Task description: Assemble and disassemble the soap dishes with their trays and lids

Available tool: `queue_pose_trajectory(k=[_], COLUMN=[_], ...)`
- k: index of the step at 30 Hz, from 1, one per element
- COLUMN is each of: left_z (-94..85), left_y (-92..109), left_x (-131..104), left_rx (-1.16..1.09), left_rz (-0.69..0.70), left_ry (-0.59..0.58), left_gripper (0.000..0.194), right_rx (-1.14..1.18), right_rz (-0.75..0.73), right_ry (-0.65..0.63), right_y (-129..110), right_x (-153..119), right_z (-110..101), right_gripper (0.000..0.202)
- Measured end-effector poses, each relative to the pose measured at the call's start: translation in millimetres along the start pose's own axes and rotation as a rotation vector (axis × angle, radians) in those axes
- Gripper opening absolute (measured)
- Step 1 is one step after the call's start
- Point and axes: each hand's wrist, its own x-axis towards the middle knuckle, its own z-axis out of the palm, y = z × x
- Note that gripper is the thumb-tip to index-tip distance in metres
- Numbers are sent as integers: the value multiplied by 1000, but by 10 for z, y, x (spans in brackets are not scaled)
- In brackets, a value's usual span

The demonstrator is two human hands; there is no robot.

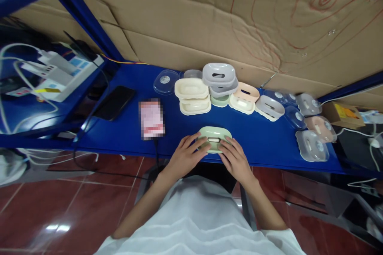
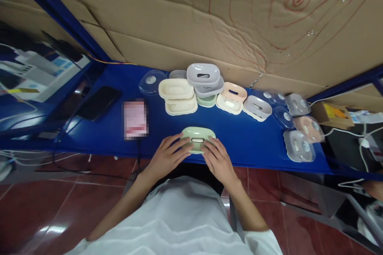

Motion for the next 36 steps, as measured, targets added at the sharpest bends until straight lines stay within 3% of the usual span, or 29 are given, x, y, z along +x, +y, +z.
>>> queue_pose_trajectory(k=[5, 8, 10, 13, 15, 17, 21, 24, 28, 33, 36], left_z=[25, 24, 18, 30, 56, 87, 119, 110, 96, 109, 116], left_y=[-26, -13, 5, 20, 13, 0, -13, -13, -24, -32, -31], left_x=[-22, -2, 25, 78, 117, 151, 187, 192, 191, 186, 184], left_rx=[-11, -29, -32, -19, -15, -21, -29, -35, -87, -116, -114], left_rz=[-39, -68, -93, -119, -131, -140, -147, -149, -154, -163, -162], left_ry=[0, 14, 20, 30, 41, 48, 40, 48, 68, 79, 85], left_gripper=[30, 26, 24, 23, 24, 25, 26, 25, 24, 25, 25], right_rx=[3, -34, -132, -348, -448, -472, -488, -522, -527, -604, -601], right_rz=[-37, -42, 86, 418, 584, 658, 617, 551, 503, 825, 878], right_ry=[-75, -26, 101, 240, 214, 157, 196, 237, 214, 247, 160], right_y=[-4, 252, 589, 1183, 1488, 1650, 1674, 1690, 1901, 2199, 2173], right_x=[64, 60, 30, -82, -190, -290, -331, -165, 112, 80, -86], right_z=[-1, -191, -401, -686, -773, -779, -745, -811, -988, -1165, -1122], right_gripper=[51, 49, 46, 54, 67, 71, 67, 70, 63, 65, 62])
